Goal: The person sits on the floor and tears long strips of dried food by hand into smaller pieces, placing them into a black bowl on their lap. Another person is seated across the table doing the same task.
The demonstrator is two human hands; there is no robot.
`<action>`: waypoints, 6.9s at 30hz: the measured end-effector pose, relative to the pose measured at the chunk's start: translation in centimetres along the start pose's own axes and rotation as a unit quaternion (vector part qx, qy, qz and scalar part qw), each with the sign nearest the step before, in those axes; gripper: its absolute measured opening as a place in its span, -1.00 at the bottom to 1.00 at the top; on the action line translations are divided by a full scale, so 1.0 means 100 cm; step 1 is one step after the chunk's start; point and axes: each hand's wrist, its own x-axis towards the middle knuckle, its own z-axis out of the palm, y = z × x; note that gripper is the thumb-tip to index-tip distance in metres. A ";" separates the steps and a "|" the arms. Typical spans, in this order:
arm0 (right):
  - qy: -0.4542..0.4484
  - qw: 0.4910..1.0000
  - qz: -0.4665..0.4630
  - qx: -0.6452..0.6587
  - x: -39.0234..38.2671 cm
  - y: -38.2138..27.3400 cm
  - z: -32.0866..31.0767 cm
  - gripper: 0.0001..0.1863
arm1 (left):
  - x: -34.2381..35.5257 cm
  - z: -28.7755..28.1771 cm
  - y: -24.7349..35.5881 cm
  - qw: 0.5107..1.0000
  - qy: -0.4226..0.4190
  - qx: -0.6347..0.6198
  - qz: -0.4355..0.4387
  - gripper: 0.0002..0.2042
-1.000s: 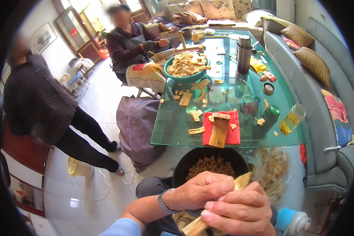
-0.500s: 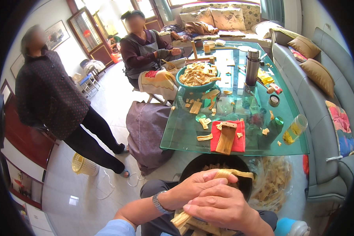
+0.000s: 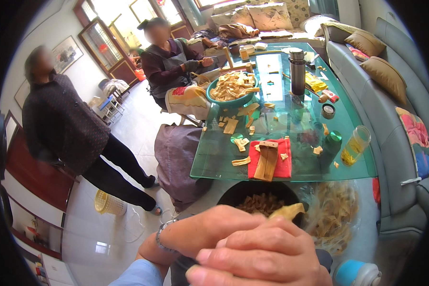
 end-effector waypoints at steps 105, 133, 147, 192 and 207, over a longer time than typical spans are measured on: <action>0.000 0.813 0.582 -0.035 -0.164 0.049 0.032 -0.86 | -0.019 0.009 -0.178 0.898 -0.013 -0.216 -0.383 -0.79; -0.026 0.648 0.732 0.208 -0.184 0.064 0.017 -0.66 | -0.026 -0.007 -0.195 0.912 0.147 -0.290 -0.251 -0.59; 0.094 0.595 0.742 0.295 -0.189 0.062 0.024 -0.72 | -0.024 0.014 -0.202 0.938 0.269 -0.024 -0.219 -0.88; -0.301 0.732 0.599 0.122 -0.202 0.028 0.018 -0.76 | -0.060 0.008 -0.189 0.949 -0.177 0.034 -0.259 -0.74; -0.192 0.838 0.481 -0.171 -0.193 0.077 0.009 -0.76 | -0.031 -0.046 -0.204 0.971 0.071 0.164 -0.161 -0.86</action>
